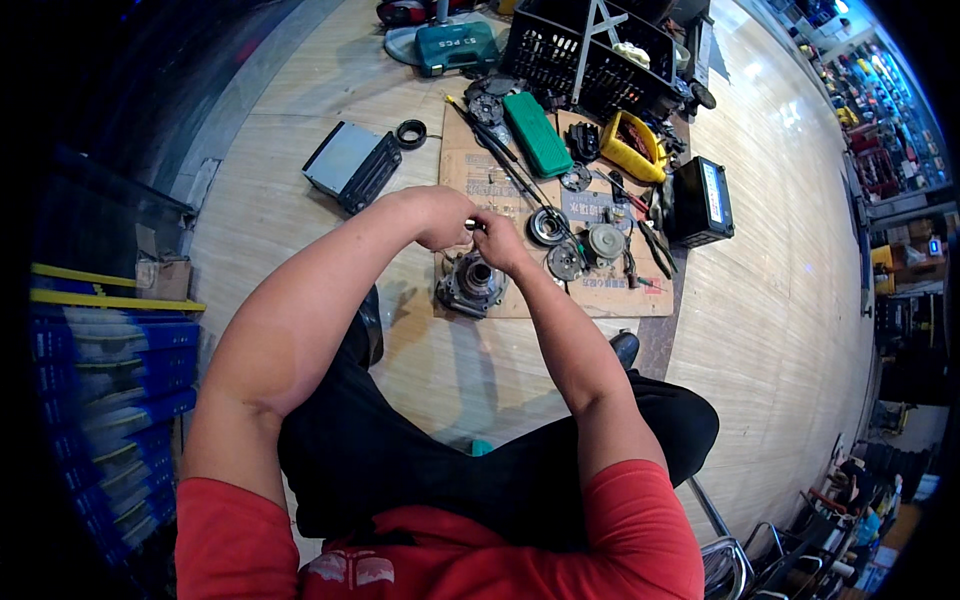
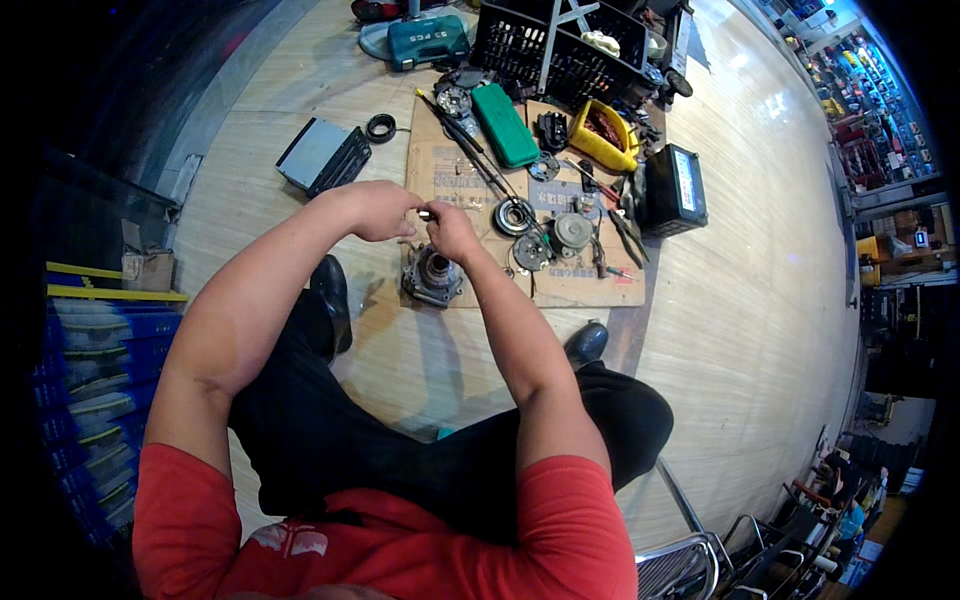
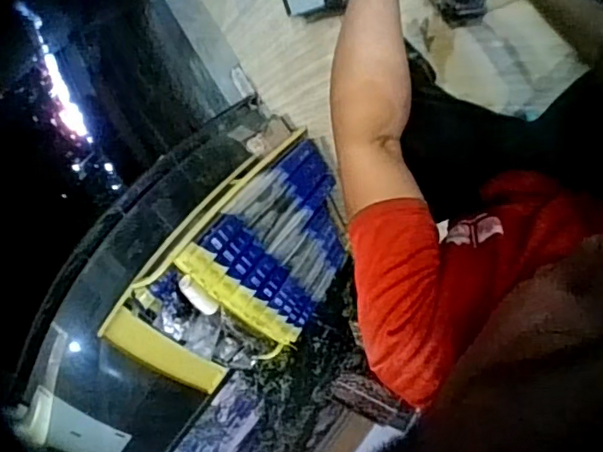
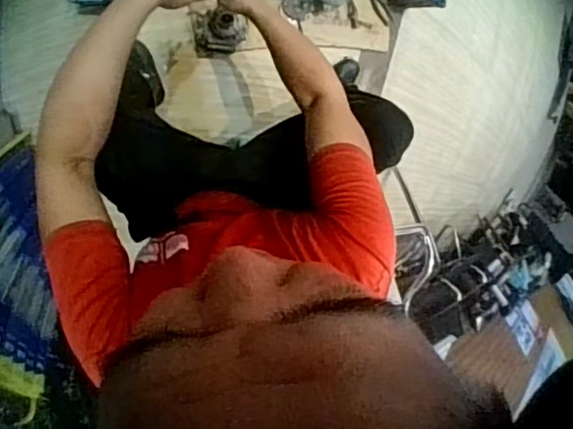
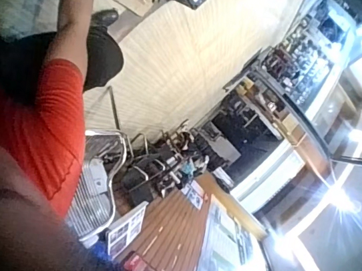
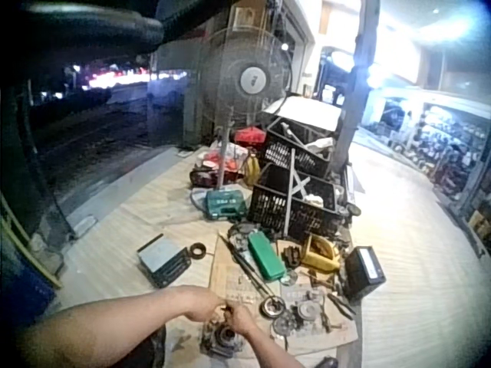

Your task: The person assembles a mechanical component by placing a bearing onto a shaft, securing a housing, and then picks up a length of textured insulation material to wrap around it.

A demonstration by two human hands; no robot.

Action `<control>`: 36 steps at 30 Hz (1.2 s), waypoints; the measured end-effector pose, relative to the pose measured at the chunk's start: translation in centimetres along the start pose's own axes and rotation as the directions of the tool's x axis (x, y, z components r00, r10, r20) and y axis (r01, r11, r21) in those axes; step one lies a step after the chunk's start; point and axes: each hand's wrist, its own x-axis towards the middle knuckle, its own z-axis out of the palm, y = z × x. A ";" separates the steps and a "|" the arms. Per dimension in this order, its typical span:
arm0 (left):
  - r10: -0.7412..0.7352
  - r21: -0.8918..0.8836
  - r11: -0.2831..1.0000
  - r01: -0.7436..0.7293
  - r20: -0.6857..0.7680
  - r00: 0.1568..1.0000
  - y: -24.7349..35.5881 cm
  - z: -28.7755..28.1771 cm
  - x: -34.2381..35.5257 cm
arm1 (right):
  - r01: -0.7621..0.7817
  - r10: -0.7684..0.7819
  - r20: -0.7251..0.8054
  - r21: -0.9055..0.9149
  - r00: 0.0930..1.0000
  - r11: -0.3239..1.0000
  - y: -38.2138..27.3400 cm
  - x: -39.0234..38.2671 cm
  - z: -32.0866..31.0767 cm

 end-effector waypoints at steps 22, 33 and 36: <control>0.007 -0.004 1.000 -0.007 -0.001 1.000 -0.2 0.6 0.3 | -0.431 0.389 0.207 0.593 0.898 0.680 -2.1 -1.1 -0.4; 0.007 0.017 1.000 -0.007 -0.016 1.000 -0.1 0.5 0.7 | -0.024 0.018 -0.089 -0.062 0.996 0.998 0.2 -0.3 0.6; 0.005 0.033 0.999 -0.005 0.006 1.000 -0.4 0.5 0.4 | -0.001 -0.003 -0.035 -0.125 0.999 0.992 -0.6 -0.3 0.6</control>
